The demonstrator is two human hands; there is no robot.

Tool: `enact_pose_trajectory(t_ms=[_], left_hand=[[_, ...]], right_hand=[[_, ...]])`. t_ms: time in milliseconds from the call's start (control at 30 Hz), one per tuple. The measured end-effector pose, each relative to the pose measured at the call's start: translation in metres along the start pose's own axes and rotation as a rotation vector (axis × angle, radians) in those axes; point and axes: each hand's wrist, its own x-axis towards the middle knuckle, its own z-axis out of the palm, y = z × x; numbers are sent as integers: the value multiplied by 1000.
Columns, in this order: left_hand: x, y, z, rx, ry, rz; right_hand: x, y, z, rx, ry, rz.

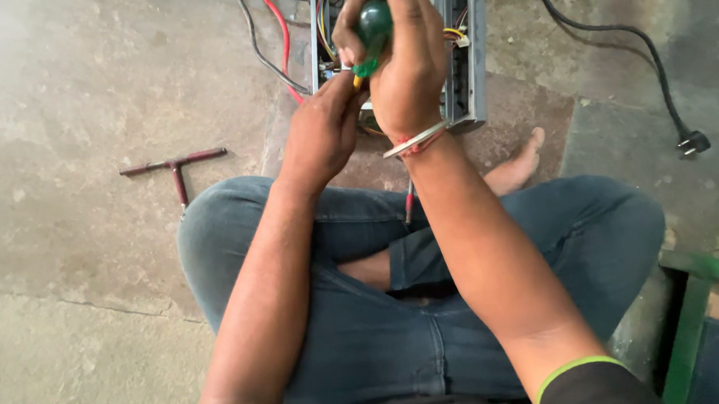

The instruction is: The person sits on the floor and uses a screwdriver to loosen and remove screws from a circuit board inside an open metal casing. They disconnect wires and lift the circuit board out of the casing.

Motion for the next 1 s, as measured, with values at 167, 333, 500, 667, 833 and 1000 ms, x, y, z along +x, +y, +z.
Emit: enact_pose_trajectory(t_ms=[167, 333, 500, 667, 833, 1000], left_hand=[[2, -5, 0, 50, 47, -141], [5, 0, 2, -71, 128, -159], [-4, 7, -2, -59, 11, -80], [-2, 6, -3, -9, 51, -52], [-2, 3, 5, -94, 135, -145], [-6, 0, 0, -110, 53, 38]], right_hand=[[-1, -9, 5, -258, -115, -133], [-16, -12, 17, -397, 3, -199], [-17, -18, 7, -202, -74, -115], [-21, -13, 3, -211, -46, -184], [-28, 0, 0, -271, 14, -198], [-21, 0, -4, -168, 56, -99]])
